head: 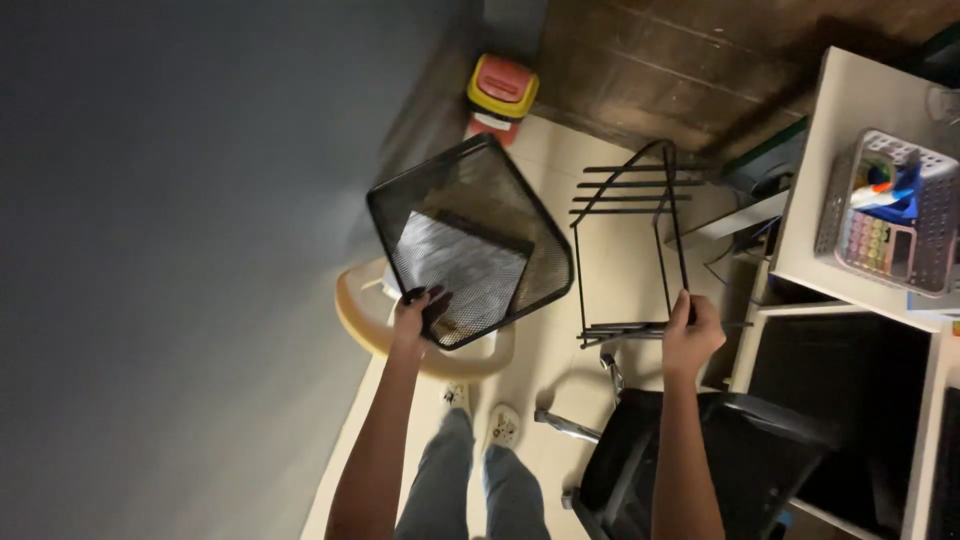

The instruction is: The person cleans a desk area using a red cloth, wiping a metal mesh tray and the surface of a printer. They move the tray to a different location and handle a yellow box of laminating film.

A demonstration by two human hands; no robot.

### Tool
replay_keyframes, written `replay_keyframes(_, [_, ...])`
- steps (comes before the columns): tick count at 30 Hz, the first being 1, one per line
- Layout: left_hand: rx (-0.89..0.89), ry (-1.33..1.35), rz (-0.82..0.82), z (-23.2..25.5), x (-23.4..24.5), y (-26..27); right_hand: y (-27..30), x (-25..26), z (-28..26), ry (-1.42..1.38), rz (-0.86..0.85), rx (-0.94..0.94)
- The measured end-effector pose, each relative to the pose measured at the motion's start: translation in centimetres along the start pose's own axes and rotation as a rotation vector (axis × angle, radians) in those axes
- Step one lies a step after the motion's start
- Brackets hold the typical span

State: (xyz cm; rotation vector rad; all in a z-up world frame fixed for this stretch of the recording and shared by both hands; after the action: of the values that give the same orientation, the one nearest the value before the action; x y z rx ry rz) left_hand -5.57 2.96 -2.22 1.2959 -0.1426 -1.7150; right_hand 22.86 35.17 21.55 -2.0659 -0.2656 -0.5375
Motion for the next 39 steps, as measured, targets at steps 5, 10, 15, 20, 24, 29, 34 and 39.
replay_keyframes(5, [0.025,0.069,0.041,-2.0,2.4,-6.9,-0.4,-3.0,1.9,0.112,-0.014,0.019])
replay_keyframes(10, [0.014,0.069,0.118,-7.1,5.8,-13.4,-1.4,-4.0,0.5,0.153,0.046,0.039])
replay_keyframes(15, [-0.194,-0.087,0.193,-9.9,8.2,-17.4,-3.4,-4.5,-2.7,0.249,0.004,0.034])
replay_keyframes(20, [-0.227,-0.109,0.179,-11.0,8.5,-18.8,-5.4,-4.8,-8.6,0.104,0.068,0.09])
replay_keyframes(24, [-0.177,0.054,0.172,-12.6,9.3,-20.8,-5.7,-5.8,-10.6,0.063,0.009,0.071])
replay_keyframes(29, [-0.153,0.011,0.289,-14.2,11.6,-22.7,-4.6,-7.8,-12.2,-0.073,-0.042,0.021])
replay_keyframes(34, [-0.278,-0.126,0.38,-12.4,13.0,-21.7,-3.7,-11.3,-14.2,-0.222,-0.087,0.075])
replay_keyframes(39, [-0.182,-0.487,0.486,-9.3,9.9,-18.5,-1.3,-15.4,-15.9,-0.277,-0.176,0.135])
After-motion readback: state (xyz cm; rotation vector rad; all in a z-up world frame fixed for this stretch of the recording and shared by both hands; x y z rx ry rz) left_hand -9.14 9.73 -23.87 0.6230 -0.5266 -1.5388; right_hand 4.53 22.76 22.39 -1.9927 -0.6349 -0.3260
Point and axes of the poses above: each hand's wrist, its own y-axis away from the middle knuckle, its own x-axis out of the back of the hand, z = x × y, the point moved 4 cm from there along -y, towards the middle knuckle, and after that the axes turned 14 degrees about x, right-handed, at the moved point
